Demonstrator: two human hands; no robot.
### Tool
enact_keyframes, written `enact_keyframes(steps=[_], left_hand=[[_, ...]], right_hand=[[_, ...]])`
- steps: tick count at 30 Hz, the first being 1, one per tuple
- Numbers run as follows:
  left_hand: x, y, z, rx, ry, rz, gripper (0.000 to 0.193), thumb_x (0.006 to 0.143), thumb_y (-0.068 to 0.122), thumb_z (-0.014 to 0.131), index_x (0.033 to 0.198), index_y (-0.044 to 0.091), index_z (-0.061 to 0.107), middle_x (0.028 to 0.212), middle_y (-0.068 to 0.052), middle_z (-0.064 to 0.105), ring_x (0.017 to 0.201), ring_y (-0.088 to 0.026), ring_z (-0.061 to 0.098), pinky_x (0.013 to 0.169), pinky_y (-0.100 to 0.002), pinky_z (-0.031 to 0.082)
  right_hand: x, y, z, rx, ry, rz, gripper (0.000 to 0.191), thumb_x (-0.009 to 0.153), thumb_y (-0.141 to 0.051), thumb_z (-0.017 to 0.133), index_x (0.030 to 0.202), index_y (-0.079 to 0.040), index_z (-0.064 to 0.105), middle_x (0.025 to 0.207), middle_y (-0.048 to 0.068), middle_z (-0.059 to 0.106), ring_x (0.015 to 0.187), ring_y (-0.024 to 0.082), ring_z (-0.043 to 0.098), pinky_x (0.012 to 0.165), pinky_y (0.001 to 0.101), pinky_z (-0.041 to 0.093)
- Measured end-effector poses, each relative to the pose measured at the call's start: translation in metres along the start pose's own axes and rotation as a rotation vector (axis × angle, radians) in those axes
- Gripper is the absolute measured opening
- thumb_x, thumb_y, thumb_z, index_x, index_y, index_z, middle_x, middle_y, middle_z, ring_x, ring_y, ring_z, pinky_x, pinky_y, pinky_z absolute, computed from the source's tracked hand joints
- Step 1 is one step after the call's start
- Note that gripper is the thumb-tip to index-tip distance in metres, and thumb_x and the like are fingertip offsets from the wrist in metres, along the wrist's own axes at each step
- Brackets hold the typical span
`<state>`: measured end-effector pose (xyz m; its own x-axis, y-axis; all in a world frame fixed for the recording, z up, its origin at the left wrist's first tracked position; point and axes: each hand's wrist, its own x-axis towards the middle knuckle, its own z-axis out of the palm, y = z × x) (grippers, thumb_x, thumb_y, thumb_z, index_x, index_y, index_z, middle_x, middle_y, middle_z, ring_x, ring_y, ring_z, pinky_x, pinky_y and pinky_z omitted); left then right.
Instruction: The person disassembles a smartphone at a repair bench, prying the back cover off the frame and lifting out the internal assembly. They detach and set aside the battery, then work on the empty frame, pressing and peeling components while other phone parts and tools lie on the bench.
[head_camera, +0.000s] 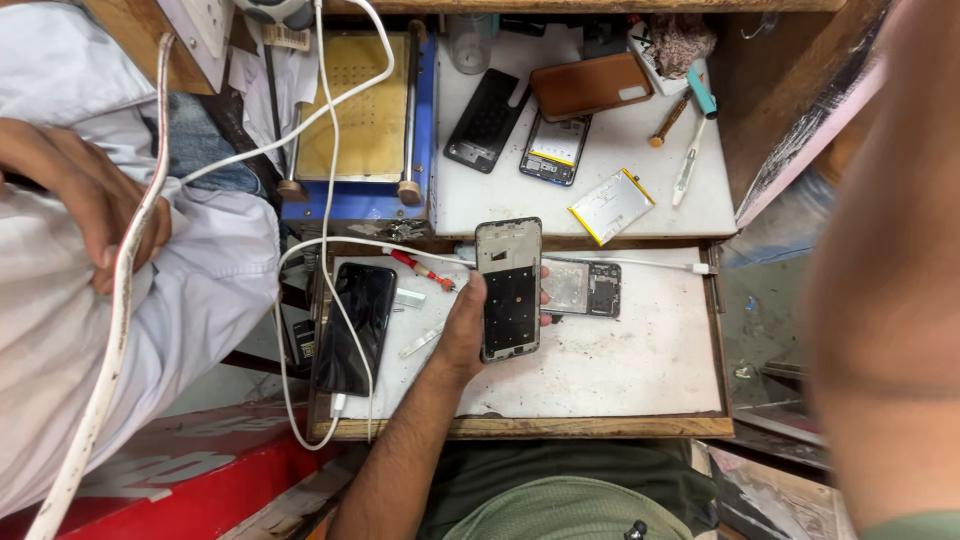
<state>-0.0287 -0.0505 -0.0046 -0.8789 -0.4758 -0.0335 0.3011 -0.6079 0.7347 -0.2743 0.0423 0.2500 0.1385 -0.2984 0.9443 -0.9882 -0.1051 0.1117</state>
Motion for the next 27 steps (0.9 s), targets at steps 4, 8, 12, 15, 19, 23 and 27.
enact_keyframes(steps=[4, 8, 12, 15, 19, 23, 27], left_hand=[[0.003, -0.008, -0.005, -0.191, -0.109, -0.014, 0.082, 0.105, 0.067, 0.033, 0.153, 0.001, 0.045, 0.135, -0.020, 0.062, 0.114, -0.027, 0.066, 0.094, -0.047, 0.059], [0.004, -0.015, -0.013, -0.179, -0.093, -0.065, 0.078, 0.108, 0.062, 0.033, 0.151, -0.001, 0.047, 0.137, -0.021, 0.063, 0.118, -0.028, 0.065, 0.099, -0.046, 0.057], [0.004, -0.019, -0.018, -0.112, -0.060, -0.078, 0.076, 0.107, 0.060, 0.034, 0.150, -0.001, 0.047, 0.138, -0.019, 0.062, 0.121, -0.028, 0.065, 0.101, -0.046, 0.057], [0.000, -0.022, -0.017, -0.062, -0.036, -0.075, 0.076, 0.107, 0.060, 0.036, 0.149, -0.002, 0.047, 0.138, -0.019, 0.062, 0.122, -0.027, 0.065, 0.103, -0.046, 0.056], [0.000, -0.020, -0.014, 0.002, -0.004, -0.073, 0.077, 0.105, 0.061, 0.038, 0.148, -0.002, 0.048, 0.138, -0.018, 0.063, 0.120, -0.025, 0.065, 0.104, -0.044, 0.055], [0.000, -0.019, -0.013, 0.086, -0.018, -0.056, 0.082, 0.103, 0.067, 0.040, 0.143, -0.004, 0.053, 0.128, -0.017, 0.067, 0.114, -0.024, 0.067, 0.100, -0.040, 0.057], [0.000, -0.020, -0.015, 0.125, -0.031, -0.093, 0.086, 0.101, 0.072, 0.039, 0.137, -0.004, 0.059, 0.115, -0.015, 0.071, 0.106, -0.022, 0.070, 0.092, -0.037, 0.059]], right_hand=[[-0.102, -0.060, 0.021, 0.576, -0.226, 0.574, 0.017, 0.105, -0.003, 0.060, 0.120, 0.001, 0.068, 0.106, 0.014, 0.075, 0.093, 0.018, 0.074, 0.082, 0.0298, 0.062], [-0.203, -0.082, 0.062, 0.854, -0.427, 1.085, 0.028, 0.105, -0.004, 0.058, 0.132, -0.003, 0.064, 0.110, 0.011, 0.076, 0.096, 0.016, 0.075, 0.084, 0.0290, 0.063], [-0.255, -0.095, 0.073, 1.006, -0.559, 1.204, 0.050, 0.099, -0.002, 0.064, 0.147, -0.005, 0.052, 0.118, 0.011, 0.074, 0.100, 0.014, 0.072, 0.087, 0.0287, 0.063], [-0.261, -0.099, 0.069, 1.053, -0.631, 1.203, 0.064, 0.095, 0.002, 0.067, 0.154, -0.005, 0.044, 0.124, 0.012, 0.070, 0.106, 0.014, 0.067, 0.093, 0.0290, 0.060], [-0.256, -0.101, 0.069, 1.191, -0.651, 1.251, 0.075, 0.092, 0.005, 0.065, 0.158, -0.007, 0.032, 0.131, 0.011, 0.063, 0.111, 0.012, 0.061, 0.087, 0.0280, 0.061], [-0.254, -0.104, 0.069, 1.170, -0.612, 1.336, 0.068, 0.094, 0.003, 0.061, 0.156, -0.006, 0.036, 0.118, 0.011, 0.070, 0.096, 0.010, 0.066, 0.077, 0.0266, 0.063], [-0.254, -0.106, 0.068, 1.066, -0.611, 1.351, 0.053, 0.099, -0.001, 0.058, 0.151, -0.003, 0.045, 0.098, 0.009, 0.075, 0.074, 0.009, 0.067, 0.068, 0.0260, 0.062]])
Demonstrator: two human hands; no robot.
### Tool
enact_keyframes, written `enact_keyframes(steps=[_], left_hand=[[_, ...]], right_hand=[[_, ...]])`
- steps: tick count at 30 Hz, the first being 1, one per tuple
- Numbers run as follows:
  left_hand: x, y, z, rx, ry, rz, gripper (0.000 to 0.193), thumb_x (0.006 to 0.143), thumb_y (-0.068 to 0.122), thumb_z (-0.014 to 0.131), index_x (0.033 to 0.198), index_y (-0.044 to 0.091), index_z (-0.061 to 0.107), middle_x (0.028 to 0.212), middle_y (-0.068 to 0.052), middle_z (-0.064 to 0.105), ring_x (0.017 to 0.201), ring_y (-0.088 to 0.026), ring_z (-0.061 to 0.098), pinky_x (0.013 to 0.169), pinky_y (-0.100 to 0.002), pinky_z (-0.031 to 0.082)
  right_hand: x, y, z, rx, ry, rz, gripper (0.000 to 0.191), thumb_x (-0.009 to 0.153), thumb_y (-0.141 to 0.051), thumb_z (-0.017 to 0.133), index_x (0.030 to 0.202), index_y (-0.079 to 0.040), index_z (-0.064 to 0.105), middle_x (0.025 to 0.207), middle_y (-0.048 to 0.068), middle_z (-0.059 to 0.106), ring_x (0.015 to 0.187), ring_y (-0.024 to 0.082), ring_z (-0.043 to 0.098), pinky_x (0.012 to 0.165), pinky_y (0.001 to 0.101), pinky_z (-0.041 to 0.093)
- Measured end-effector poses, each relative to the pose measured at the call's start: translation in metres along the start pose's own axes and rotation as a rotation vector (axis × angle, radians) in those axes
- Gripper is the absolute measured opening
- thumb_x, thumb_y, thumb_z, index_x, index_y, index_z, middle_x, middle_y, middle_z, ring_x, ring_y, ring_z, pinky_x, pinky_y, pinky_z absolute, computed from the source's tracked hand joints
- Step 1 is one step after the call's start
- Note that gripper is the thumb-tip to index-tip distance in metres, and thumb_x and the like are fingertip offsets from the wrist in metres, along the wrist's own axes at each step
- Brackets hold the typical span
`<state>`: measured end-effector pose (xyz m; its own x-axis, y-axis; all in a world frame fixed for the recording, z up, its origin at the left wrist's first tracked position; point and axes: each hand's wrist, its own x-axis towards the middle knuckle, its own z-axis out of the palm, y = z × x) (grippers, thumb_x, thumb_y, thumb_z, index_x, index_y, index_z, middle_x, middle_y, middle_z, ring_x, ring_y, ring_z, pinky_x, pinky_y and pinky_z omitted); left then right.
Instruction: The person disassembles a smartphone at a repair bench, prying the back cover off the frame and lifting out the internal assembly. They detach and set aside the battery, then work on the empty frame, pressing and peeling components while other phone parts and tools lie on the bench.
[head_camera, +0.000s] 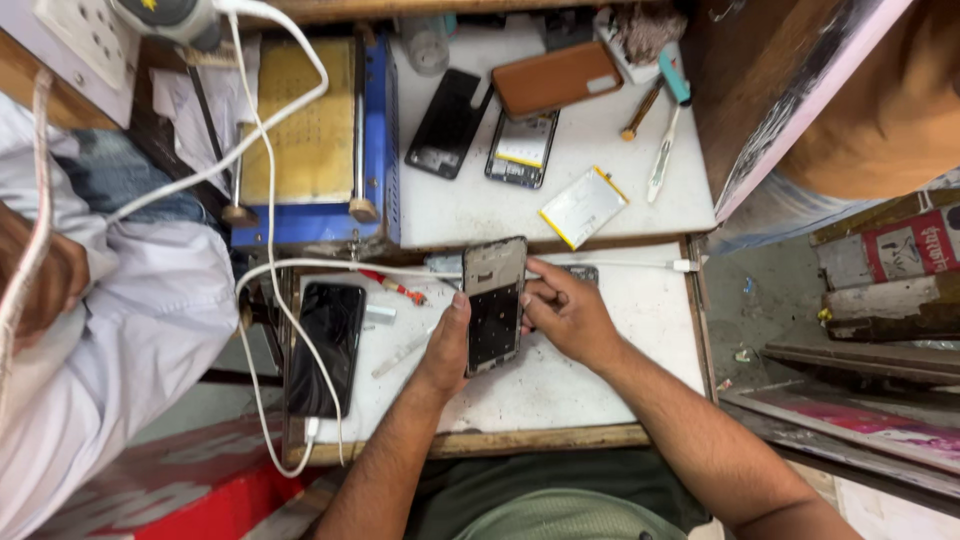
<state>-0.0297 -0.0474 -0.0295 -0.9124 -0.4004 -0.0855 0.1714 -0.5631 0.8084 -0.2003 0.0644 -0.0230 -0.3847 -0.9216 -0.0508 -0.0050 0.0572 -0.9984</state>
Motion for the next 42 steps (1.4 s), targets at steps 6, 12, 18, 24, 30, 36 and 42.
enact_keyframes(steps=[6, 12, 18, 24, 30, 36, 42], left_hand=[[0.000, 0.011, 0.013, 0.072, 0.001, 0.029, 0.084, 0.102, 0.071, 0.037, 0.136, -0.003, 0.059, 0.111, -0.014, 0.072, 0.104, -0.021, 0.070, 0.094, -0.036, 0.058], [0.022, 0.027, 0.037, 0.515, 0.075, 0.237, 0.078, 0.106, 0.063, 0.043, 0.147, -0.002, 0.050, 0.120, -0.010, 0.068, 0.106, -0.014, 0.064, 0.095, -0.031, 0.054], [0.021, 0.022, 0.035, 0.291, -0.008, 0.277, 0.081, 0.105, 0.065, 0.045, 0.149, -0.004, 0.045, 0.120, -0.011, 0.066, 0.109, -0.016, 0.064, 0.099, -0.033, 0.054], [0.019, 0.015, 0.025, 0.199, -0.037, 0.235, 0.085, 0.104, 0.068, 0.045, 0.148, -0.005, 0.046, 0.121, -0.012, 0.067, 0.109, -0.019, 0.066, 0.099, -0.035, 0.055], [0.017, 0.010, 0.027, 0.390, 0.016, 0.264, 0.087, 0.103, 0.070, 0.044, 0.153, -0.001, 0.042, 0.137, -0.016, 0.056, 0.126, -0.024, 0.057, 0.110, -0.040, 0.049], [0.016, 0.010, 0.039, 0.896, 0.076, 0.488, 0.080, 0.107, 0.070, 0.040, 0.152, 0.004, 0.047, 0.152, -0.022, 0.050, 0.146, -0.035, 0.051, 0.123, -0.045, 0.043], [0.012, 0.009, 0.048, 0.990, 0.052, 0.505, 0.080, 0.105, 0.068, 0.046, 0.151, 0.003, 0.044, 0.150, -0.024, 0.047, 0.139, -0.037, 0.055, 0.114, -0.044, 0.051]], right_hand=[[-0.002, -0.007, -0.002, 0.022, -0.005, -0.042, 0.045, 0.106, -0.002, 0.055, 0.150, 0.000, 0.051, 0.083, 0.009, 0.071, 0.069, 0.009, 0.064, 0.066, 0.0258, 0.059], [0.006, -0.012, -0.008, 0.065, 0.089, -0.173, 0.045, 0.097, 0.006, 0.055, 0.142, 0.000, 0.051, 0.111, 0.006, 0.073, 0.091, 0.009, 0.070, 0.080, 0.0252, 0.062], [0.003, -0.011, -0.009, -0.020, 0.244, -0.108, 0.026, 0.099, 0.002, 0.064, 0.125, 0.001, 0.066, 0.095, 0.009, 0.076, 0.082, 0.009, 0.072, 0.070, 0.0222, 0.060], [0.003, -0.017, -0.007, -0.148, 0.237, -0.162, 0.012, 0.094, -0.002, 0.069, 0.105, 0.001, 0.074, 0.091, 0.008, 0.075, 0.074, 0.009, 0.073, 0.063, 0.0216, 0.062], [0.000, -0.024, -0.009, -0.442, 0.254, -0.199, 0.018, 0.085, -0.005, 0.076, 0.103, -0.003, 0.078, 0.086, 0.005, 0.077, 0.065, 0.007, 0.068, 0.057, 0.0228, 0.054], [-0.002, -0.029, -0.007, -0.649, 0.264, -0.198, 0.022, 0.076, -0.003, 0.079, 0.098, -0.005, 0.075, 0.083, 0.008, 0.073, 0.066, 0.017, 0.071, 0.060, 0.0296, 0.057], [-0.004, -0.028, -0.007, -0.649, 0.269, -0.379, 0.031, 0.069, -0.002, 0.083, 0.097, -0.004, 0.070, 0.091, 0.010, 0.072, 0.080, 0.028, 0.074, 0.068, 0.0350, 0.060]])
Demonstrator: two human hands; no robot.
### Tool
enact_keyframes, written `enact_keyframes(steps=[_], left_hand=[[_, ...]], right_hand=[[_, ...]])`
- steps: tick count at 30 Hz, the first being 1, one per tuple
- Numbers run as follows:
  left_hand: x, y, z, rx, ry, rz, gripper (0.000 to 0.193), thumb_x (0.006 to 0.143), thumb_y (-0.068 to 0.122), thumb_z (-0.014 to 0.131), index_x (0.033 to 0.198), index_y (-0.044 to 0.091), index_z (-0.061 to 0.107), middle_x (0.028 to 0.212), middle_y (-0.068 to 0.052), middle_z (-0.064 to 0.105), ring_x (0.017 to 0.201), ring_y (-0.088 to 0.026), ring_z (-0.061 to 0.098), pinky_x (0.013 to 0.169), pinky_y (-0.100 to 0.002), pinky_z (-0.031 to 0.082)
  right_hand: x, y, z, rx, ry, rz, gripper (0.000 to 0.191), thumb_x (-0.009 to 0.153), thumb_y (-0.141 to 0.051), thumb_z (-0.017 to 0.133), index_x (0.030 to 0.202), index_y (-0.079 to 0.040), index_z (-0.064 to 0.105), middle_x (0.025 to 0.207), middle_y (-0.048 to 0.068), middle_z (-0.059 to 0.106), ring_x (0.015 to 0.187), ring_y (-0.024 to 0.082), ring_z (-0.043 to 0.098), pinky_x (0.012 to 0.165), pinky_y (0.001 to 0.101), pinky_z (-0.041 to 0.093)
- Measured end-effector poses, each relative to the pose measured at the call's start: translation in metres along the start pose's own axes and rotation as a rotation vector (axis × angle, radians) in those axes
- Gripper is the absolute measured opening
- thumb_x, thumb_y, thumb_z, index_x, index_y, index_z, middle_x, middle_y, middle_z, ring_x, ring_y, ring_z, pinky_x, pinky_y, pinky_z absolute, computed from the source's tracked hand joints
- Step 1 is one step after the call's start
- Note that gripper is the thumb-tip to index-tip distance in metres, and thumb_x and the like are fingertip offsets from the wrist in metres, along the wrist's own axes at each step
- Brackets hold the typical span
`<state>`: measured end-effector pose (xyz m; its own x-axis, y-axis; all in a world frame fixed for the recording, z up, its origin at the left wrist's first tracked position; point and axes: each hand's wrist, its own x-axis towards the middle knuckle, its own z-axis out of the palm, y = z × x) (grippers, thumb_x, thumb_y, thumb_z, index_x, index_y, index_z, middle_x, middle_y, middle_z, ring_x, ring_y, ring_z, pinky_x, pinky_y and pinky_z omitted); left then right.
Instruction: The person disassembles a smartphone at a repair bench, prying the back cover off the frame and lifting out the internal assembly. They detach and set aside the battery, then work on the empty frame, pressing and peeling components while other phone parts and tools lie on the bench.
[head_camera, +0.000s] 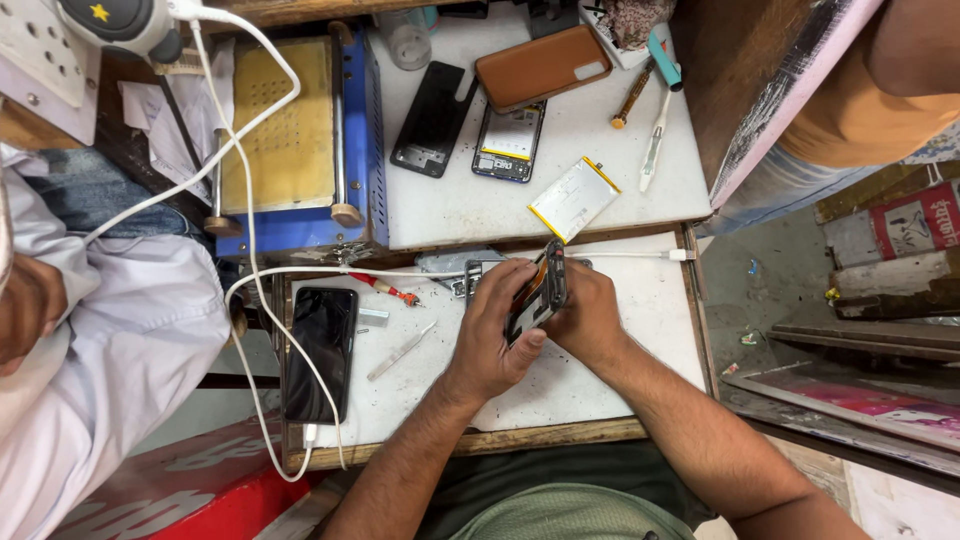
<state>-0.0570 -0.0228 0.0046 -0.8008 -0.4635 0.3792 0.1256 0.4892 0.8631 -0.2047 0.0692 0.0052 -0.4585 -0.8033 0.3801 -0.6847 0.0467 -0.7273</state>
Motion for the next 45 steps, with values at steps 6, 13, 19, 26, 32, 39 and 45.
enact_keyframes(steps=[6, 13, 19, 26, 32, 39, 45], left_hand=[[0.001, 0.000, -0.002, -0.024, 0.022, 0.008, 0.078, 0.107, 0.068, 0.044, 0.152, 0.003, 0.044, 0.150, -0.024, 0.048, 0.139, -0.036, 0.056, 0.115, -0.045, 0.051], [0.001, 0.003, -0.002, 0.148, 0.003, 0.032, 0.079, 0.105, 0.069, 0.043, 0.151, 0.004, 0.047, 0.149, -0.023, 0.049, 0.138, -0.039, 0.055, 0.116, -0.049, 0.048], [-0.001, 0.001, 0.001, 0.271, -0.020, 0.066, 0.079, 0.105, 0.070, 0.043, 0.151, 0.006, 0.047, 0.148, -0.022, 0.050, 0.136, -0.037, 0.055, 0.116, -0.051, 0.047], [-0.002, -0.001, 0.002, 0.269, -0.039, 0.069, 0.079, 0.105, 0.069, 0.042, 0.151, 0.006, 0.048, 0.147, -0.023, 0.050, 0.135, -0.038, 0.056, 0.114, -0.051, 0.047], [-0.002, -0.004, 0.002, 0.233, -0.004, 0.078, 0.079, 0.107, 0.070, 0.038, 0.150, 0.005, 0.047, 0.143, -0.023, 0.053, 0.133, -0.037, 0.058, 0.113, -0.050, 0.050], [-0.001, -0.019, -0.007, -0.303, 0.136, -0.174, 0.083, 0.106, 0.070, 0.038, 0.150, 0.000, 0.051, 0.129, -0.020, 0.059, 0.122, -0.030, 0.060, 0.105, -0.047, 0.053], [0.005, -0.022, -0.024, -1.007, 0.141, -0.356, 0.078, 0.104, 0.062, 0.043, 0.149, -0.001, 0.045, 0.139, -0.016, 0.060, 0.111, -0.022, 0.065, 0.097, -0.039, 0.057]], right_hand=[[0.002, 0.004, -0.001, 0.062, -0.054, 0.060, 0.033, 0.068, 0.002, 0.080, 0.099, -0.004, 0.070, 0.091, 0.011, 0.072, 0.079, 0.027, 0.075, 0.069, 0.0347, 0.060], [-0.002, 0.009, -0.002, 0.062, -0.061, 0.018, 0.031, 0.069, 0.001, 0.082, 0.097, -0.004, 0.070, 0.090, 0.010, 0.072, 0.081, 0.025, 0.075, 0.069, 0.0338, 0.060], [-0.002, 0.029, -0.003, 0.063, -0.156, 0.106, 0.030, 0.064, 0.000, 0.082, 0.092, -0.006, 0.073, 0.082, 0.009, 0.072, 0.071, 0.021, 0.075, 0.063, 0.0326, 0.060], [-0.002, 0.035, -0.001, 0.019, -0.151, 0.076, 0.022, 0.069, -0.005, 0.085, 0.087, -0.007, 0.073, 0.080, 0.006, 0.073, 0.071, 0.020, 0.075, 0.062, 0.0314, 0.059], [-0.001, 0.018, -0.002, 0.054, -0.065, 0.070, 0.023, 0.070, -0.009, 0.084, 0.088, -0.006, 0.069, 0.080, 0.006, 0.070, 0.073, 0.017, 0.074, 0.062, 0.0300, 0.060], [-0.003, 0.013, -0.003, 0.238, -0.052, 0.064, 0.007, 0.079, -0.003, 0.066, 0.077, -0.006, 0.061, 0.073, 0.002, 0.062, 0.059, 0.010, 0.053, 0.051, 0.0267, 0.041], [-0.009, 0.025, -0.002, 0.482, -0.106, 0.001, 0.008, 0.086, -0.006, 0.050, 0.078, -0.006, 0.052, 0.072, 0.002, 0.057, 0.061, 0.010, 0.050, 0.054, 0.0288, 0.044]])
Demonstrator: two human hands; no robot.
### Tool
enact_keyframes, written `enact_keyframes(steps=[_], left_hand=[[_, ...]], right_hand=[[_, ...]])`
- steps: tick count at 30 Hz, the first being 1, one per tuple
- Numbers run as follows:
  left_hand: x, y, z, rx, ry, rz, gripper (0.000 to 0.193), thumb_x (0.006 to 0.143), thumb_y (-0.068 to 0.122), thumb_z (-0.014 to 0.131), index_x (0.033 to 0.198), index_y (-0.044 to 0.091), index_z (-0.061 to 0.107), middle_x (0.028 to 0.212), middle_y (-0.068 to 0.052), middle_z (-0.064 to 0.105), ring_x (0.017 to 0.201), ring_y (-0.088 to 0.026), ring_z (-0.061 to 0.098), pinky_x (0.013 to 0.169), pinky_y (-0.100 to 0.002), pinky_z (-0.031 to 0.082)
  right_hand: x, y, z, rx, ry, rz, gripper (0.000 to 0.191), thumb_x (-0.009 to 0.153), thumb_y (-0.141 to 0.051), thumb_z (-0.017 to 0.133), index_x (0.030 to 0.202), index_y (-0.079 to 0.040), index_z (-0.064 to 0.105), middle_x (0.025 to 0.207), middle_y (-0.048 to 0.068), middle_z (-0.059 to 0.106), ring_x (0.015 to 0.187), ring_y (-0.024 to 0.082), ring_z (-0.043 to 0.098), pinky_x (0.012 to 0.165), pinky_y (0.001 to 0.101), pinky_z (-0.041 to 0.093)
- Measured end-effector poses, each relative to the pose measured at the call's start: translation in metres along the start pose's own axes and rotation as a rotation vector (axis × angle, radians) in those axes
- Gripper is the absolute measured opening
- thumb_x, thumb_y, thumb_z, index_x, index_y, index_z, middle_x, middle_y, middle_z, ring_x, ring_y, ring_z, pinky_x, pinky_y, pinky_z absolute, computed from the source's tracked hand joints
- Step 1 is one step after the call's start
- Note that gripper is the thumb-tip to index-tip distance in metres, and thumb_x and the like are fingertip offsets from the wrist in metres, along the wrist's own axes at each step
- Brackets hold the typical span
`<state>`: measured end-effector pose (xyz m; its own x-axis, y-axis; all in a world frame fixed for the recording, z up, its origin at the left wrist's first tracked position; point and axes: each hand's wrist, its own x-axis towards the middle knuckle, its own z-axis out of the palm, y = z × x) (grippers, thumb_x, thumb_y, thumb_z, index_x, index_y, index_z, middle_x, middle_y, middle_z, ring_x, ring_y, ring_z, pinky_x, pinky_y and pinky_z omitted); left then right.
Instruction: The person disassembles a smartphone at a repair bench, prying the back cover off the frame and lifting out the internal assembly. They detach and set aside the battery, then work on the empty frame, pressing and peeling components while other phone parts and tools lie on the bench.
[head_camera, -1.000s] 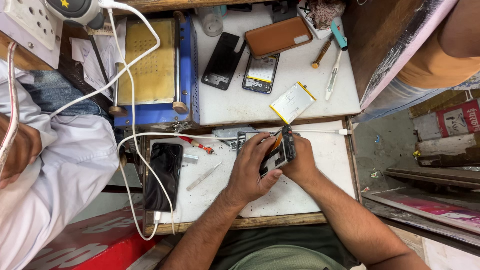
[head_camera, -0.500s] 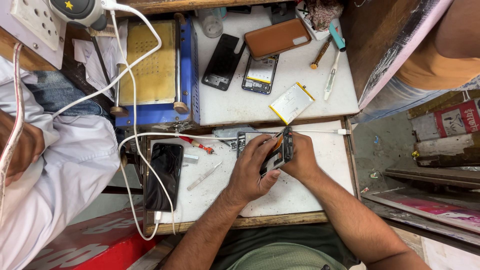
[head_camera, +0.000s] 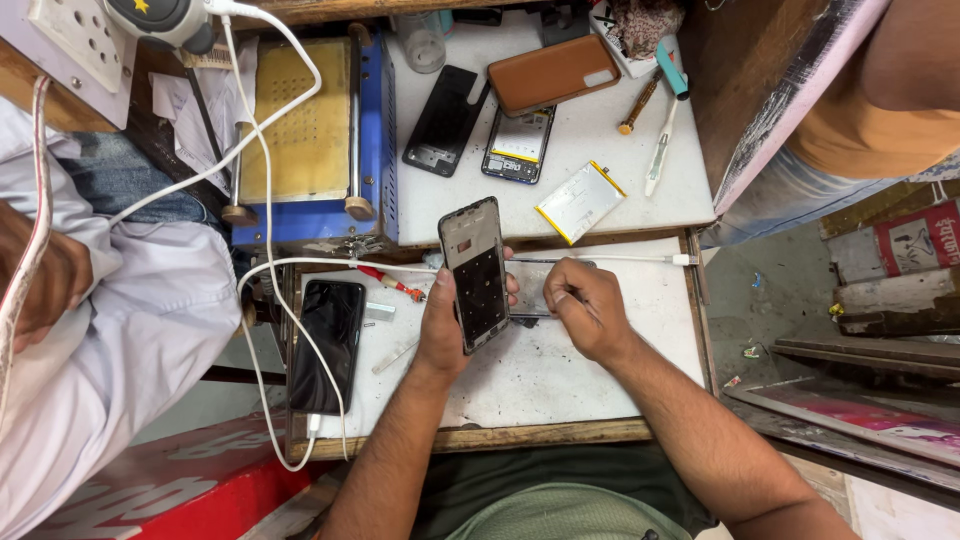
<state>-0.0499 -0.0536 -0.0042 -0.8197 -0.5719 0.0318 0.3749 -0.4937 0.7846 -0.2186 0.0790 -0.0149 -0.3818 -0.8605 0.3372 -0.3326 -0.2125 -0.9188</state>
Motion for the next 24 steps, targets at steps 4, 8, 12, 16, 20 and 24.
enact_keyframes(steps=[4, 8, 12, 16, 20, 24], left_hand=[[0.002, 0.026, 0.017, -0.088, -0.041, -0.040, 0.069, 0.105, 0.053, 0.047, 0.154, 0.005, 0.041, 0.138, -0.016, 0.060, 0.111, -0.023, 0.064, 0.093, -0.041, 0.056], [0.004, 0.078, 0.038, 0.916, 0.025, 0.249, 0.060, 0.105, 0.045, 0.053, 0.152, 0.007, 0.049, 0.139, -0.016, 0.063, 0.118, -0.029, 0.063, 0.101, -0.046, 0.053], [0.046, 0.127, 0.045, 1.850, 0.307, 0.253, 0.046, 0.099, 0.039, 0.066, 0.133, 0.008, 0.063, 0.123, -0.018, 0.066, 0.102, -0.036, 0.066, 0.087, -0.053, 0.053], [0.109, 0.161, 0.018, 2.109, 0.655, 0.196, 0.053, 0.095, 0.044, 0.070, 0.129, 0.005, 0.063, 0.113, -0.027, 0.065, 0.100, -0.046, 0.064, 0.078, -0.062, 0.051], [0.129, 0.180, -0.021, 2.188, 0.840, 0.202, 0.048, 0.095, 0.040, 0.069, 0.126, 0.003, 0.066, 0.117, -0.028, 0.065, 0.109, -0.048, 0.062, 0.089, -0.065, 0.048], [0.106, 0.169, -0.028, 2.154, 0.789, 0.419, 0.043, 0.099, 0.032, 0.069, 0.130, 0.003, 0.066, 0.124, -0.029, 0.063, 0.116, -0.049, 0.058, 0.097, -0.068, 0.040]], right_hand=[[0.000, 0.009, 0.005, -0.096, -0.031, 0.077, 0.025, 0.094, -0.012, 0.046, 0.070, -0.010, 0.052, 0.061, -0.001, 0.056, 0.053, 0.009, 0.055, 0.046, 0.0299, 0.047], [-0.002, 0.003, 0.006, -0.187, -0.120, -0.011, 0.029, 0.095, -0.015, 0.057, 0.068, -0.007, 0.052, 0.057, 0.003, 0.054, 0.050, 0.014, 0.052, 0.046, 0.0336, 0.044], [0.003, -0.014, 0.011, -0.191, -0.273, -0.228, 0.021, 0.095, -0.015, 0.063, 0.075, -0.006, 0.064, 0.070, 0.006, 0.066, 0.061, 0.017, 0.065, 0.055, 0.0325, 0.054], [0.002, -0.040, 0.020, -0.186, -0.479, -0.281, 0.013, 0.088, -0.013, 0.065, 0.091, -0.008, 0.076, 0.096, 0.005, 0.079, 0.067, 0.016, 0.074, 0.058, 0.0306, 0.061], [-0.006, -0.058, 0.029, -0.214, -0.574, -0.405, 0.021, 0.085, -0.013, 0.067, 0.103, -0.013, 0.078, 0.106, 0.002, 0.078, 0.077, 0.019, 0.075, 0.062, 0.0336, 0.060], [-0.018, -0.057, 0.031, -0.261, -0.626, -0.379, 0.033, 0.081, -0.011, 0.070, 0.113, -0.015, 0.078, 0.112, 0.005, 0.078, 0.081, 0.024, 0.074, 0.065, 0.0364, 0.060]])
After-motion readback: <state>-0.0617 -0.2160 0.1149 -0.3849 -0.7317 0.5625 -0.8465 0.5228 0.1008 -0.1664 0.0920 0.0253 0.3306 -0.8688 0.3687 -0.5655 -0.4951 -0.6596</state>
